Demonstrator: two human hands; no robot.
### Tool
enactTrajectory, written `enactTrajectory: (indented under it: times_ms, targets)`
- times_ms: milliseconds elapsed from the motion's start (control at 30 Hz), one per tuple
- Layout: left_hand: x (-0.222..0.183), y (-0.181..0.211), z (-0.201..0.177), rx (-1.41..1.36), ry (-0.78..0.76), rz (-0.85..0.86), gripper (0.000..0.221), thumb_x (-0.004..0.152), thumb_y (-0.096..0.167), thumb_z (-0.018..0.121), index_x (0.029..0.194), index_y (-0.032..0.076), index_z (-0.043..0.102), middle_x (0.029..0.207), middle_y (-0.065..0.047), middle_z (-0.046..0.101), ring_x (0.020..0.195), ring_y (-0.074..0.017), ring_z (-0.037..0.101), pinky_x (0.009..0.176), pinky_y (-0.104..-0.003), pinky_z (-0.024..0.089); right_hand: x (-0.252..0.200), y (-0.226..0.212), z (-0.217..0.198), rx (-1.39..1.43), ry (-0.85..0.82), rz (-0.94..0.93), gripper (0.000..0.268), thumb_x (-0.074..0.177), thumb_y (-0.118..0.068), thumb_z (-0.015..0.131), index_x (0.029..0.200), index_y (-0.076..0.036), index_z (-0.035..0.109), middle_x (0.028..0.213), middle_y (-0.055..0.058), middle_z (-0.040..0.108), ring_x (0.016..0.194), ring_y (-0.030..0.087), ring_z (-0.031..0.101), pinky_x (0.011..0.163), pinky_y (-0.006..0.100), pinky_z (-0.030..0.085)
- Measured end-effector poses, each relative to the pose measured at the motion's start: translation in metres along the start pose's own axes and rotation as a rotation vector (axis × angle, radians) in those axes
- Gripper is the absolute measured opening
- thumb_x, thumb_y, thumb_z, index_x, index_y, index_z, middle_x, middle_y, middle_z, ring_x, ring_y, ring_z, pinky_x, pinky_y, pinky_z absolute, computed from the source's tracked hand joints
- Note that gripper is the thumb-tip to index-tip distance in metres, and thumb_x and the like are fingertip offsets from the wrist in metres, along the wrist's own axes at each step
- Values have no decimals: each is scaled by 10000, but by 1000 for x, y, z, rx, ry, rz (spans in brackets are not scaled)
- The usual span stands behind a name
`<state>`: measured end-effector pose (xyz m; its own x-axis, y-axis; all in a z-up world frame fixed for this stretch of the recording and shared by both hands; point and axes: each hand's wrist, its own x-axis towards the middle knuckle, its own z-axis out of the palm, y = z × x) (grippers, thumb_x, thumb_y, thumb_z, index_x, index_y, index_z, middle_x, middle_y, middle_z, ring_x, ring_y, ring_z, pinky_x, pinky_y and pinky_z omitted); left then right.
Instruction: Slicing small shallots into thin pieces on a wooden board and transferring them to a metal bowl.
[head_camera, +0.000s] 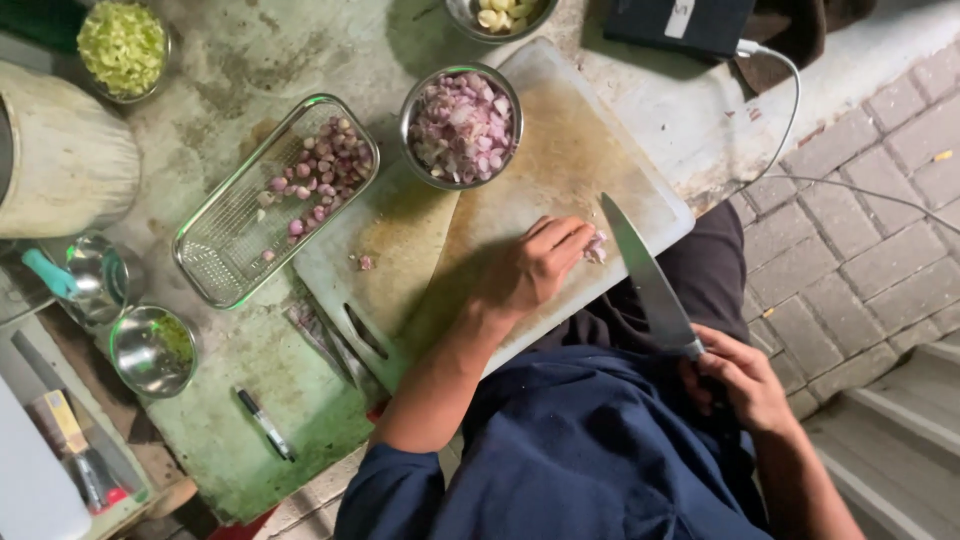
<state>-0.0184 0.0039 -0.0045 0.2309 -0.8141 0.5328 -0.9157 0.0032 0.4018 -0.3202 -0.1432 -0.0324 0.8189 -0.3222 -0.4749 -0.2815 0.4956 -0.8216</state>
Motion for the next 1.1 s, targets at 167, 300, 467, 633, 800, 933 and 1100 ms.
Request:
enactTrajectory:
  times_ms: [167,300,467,633,800,933,1100]
  targets:
    - [-16,-3,16,-187,-28,-177,451,805,53,754,1226,-2,600,1090,-166,601,1003,-322,641,882,-366,560,25,-1,26,-3,-79,-90,451,890,-69,484,1321,29,571,600,206,561,413,215,547,270,355,492]
    - [-13,-7,-8,-139,-81,-271,660,695,165,881,1261,4,581,1137,-197,569,1024,-348,637,875,-377,576,36,-7,45,0,-102,-62,460,892,-68,494,1335,39,557,610,224,557,427,224,546,277,359,480]
    - [-28,-14,1,-58,-199,-357,665,696,236,867,1252,40,560,1073,-137,587,958,-286,668,798,-343,588,43,-12,58,-16,-115,-45,457,896,-75,496,1335,41,553,620,228,561,438,220,534,284,350,478]
    - [-26,-7,7,-127,-177,-396,503,772,153,813,1203,65,570,1026,-87,587,925,-252,675,767,-324,592,44,-21,74,-46,-144,-56,458,906,-79,482,1343,47,538,627,212,559,451,203,540,288,338,492]
    - [-19,-8,-2,-270,-58,-281,137,771,-48,778,862,-44,677,873,-132,614,771,-248,667,661,-253,626,41,-25,84,-1,-99,18,373,943,-191,535,1164,109,552,675,130,493,464,163,417,333,239,343]
    - [-8,1,-28,-255,45,-213,177,898,-137,509,755,-44,557,828,-118,528,709,-227,557,564,-299,499,37,-42,98,-16,-119,-38,477,928,-132,491,1354,82,476,640,132,457,448,160,400,316,240,355]
    - [2,-14,-35,-137,322,-77,116,898,-71,677,1005,-109,699,1034,-203,635,868,-270,629,764,-311,591,37,-95,134,-251,-17,-111,517,932,-100,491,1431,36,476,674,141,480,475,182,415,407,286,371]
